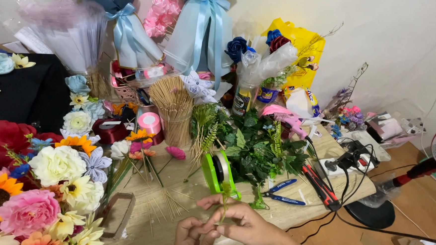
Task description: The person assembles artificial floral stems by attaching small green leaves to wooden skewers using a tape dispenser. They repeatedly pick leaves, wrap them with tape around the skewer, and trim excess tape with scissors. The workspace contains various artificial flowers, ribbons, and crafting tools.
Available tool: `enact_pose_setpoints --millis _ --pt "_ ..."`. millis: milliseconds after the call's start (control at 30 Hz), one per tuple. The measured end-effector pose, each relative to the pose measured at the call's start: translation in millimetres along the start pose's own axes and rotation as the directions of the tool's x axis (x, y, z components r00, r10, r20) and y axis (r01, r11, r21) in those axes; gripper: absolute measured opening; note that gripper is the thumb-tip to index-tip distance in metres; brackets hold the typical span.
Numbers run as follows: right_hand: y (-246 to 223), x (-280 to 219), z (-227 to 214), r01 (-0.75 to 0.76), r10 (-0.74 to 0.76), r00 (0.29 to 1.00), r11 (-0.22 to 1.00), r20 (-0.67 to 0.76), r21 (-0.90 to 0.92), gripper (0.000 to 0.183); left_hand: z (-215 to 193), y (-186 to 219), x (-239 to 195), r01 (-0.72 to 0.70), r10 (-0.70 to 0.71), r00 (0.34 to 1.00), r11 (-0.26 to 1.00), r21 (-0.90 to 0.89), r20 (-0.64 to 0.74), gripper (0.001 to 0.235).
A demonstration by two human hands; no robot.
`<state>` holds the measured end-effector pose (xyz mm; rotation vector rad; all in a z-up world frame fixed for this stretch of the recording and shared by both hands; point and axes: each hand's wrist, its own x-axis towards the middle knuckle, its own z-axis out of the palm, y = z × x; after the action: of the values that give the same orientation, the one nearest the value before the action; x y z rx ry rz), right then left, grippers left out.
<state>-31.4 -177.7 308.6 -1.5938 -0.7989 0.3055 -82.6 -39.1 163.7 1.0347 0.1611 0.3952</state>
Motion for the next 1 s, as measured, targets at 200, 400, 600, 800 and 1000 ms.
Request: enact_pose_setpoints --millis 200,400,600,800,1000 --pt "-2 3 -7 0.040 -0.047 0.993 0.997 0.109 0.069 0.008 -5 -1 0 0.041 -0.035 0.994 0.998 -0.056 0.103 0.040" --pt "1 -2 -11 0.055 -0.055 0.998 0.998 0.024 0.011 0.002 -1 -5 -1 -0.103 0.103 0.994 0.995 -0.014 0.035 0.038" --pt "-3 -4 -15 -0.003 0.003 1.000 1.000 -0.019 -0.017 0.008 8 36 4 0.029 -0.039 0.999 0.932 0.361 0.022 0.014" --pt "28 -10 -12 0.079 -0.095 0.986 0.990 -0.138 -0.115 0.008 7 40 11 -0.596 0.494 0.801 0.710 0.374 0.339 0.029" --pt "34 -12 -6 0.003 -0.045 0.980 0.977 -0.193 -0.213 0.012 7 41 11 -0.489 0.403 0.872 0.711 0.505 0.276 0.030"
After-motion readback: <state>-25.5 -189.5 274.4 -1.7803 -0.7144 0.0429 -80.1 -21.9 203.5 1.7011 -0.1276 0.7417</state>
